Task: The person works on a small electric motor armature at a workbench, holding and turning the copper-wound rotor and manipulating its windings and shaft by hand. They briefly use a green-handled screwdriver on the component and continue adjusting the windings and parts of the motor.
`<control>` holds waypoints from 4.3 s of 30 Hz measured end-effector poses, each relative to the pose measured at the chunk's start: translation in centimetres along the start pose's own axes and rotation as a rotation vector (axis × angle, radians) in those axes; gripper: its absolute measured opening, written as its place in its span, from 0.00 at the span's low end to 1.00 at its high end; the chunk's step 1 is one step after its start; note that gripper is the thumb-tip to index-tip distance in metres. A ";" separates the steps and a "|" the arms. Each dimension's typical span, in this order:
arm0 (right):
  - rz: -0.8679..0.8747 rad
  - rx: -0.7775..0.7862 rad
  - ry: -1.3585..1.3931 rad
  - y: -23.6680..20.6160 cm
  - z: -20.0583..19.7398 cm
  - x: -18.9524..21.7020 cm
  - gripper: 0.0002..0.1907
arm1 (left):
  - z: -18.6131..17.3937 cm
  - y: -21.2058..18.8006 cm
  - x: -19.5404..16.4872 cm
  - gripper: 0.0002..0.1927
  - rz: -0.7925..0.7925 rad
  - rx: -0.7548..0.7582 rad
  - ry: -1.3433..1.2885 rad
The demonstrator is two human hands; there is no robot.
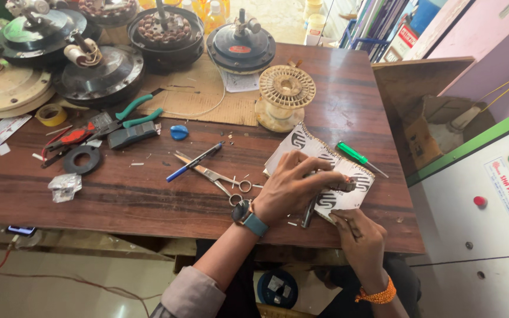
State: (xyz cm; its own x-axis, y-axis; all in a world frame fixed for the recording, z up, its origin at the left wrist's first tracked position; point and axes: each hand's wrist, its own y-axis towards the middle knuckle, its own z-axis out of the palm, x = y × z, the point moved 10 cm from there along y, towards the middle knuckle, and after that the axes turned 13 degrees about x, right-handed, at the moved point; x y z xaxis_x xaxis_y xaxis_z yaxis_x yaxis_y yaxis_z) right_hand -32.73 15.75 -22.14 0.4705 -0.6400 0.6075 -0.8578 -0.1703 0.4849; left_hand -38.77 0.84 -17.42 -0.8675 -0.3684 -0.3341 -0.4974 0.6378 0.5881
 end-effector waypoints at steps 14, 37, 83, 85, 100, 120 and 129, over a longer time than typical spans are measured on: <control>0.240 0.097 0.085 -0.9 0.1 -0.6 0.09 | 0.8 -1.1 -4.0 0.18 0.225 -0.006 0.430; 0.273 0.181 0.037 9.9 -3.2 3.2 0.08 | -2.5 -1.0 -2.1 0.11 0.046 -0.260 -0.004; 0.185 0.083 0.055 3.8 -4.5 2.4 0.06 | -2.5 -1.6 -2.1 0.07 0.071 -0.259 -0.026; 0.243 0.084 0.021 5.2 -4.7 2.1 0.07 | -2.8 -1.6 -2.2 0.07 0.074 -0.257 -0.019; 0.303 0.301 -0.035 11.7 -2.1 0.6 0.06 | -0.7 -1.4 -1.7 0.09 -0.006 -0.166 0.048; 0.074 0.117 0.040 3.5 -3.1 1.5 0.05 | 0.0 -0.3 -1.8 0.19 -0.015 -0.124 0.106; 0.175 0.077 -0.001 1.1 -1.2 -1.0 0.06 | 1.2 -0.2 -2.8 0.27 0.104 -0.065 0.192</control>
State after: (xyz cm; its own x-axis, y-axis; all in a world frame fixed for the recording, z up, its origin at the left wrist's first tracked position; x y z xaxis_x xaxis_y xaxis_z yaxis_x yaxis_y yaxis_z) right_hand -33.92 17.09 -21.45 0.3122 -0.6660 0.6775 -0.9400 -0.1133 0.3218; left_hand -36.23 2.59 -17.51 -0.8944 -0.4288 -0.1267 -0.3987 0.6363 0.6604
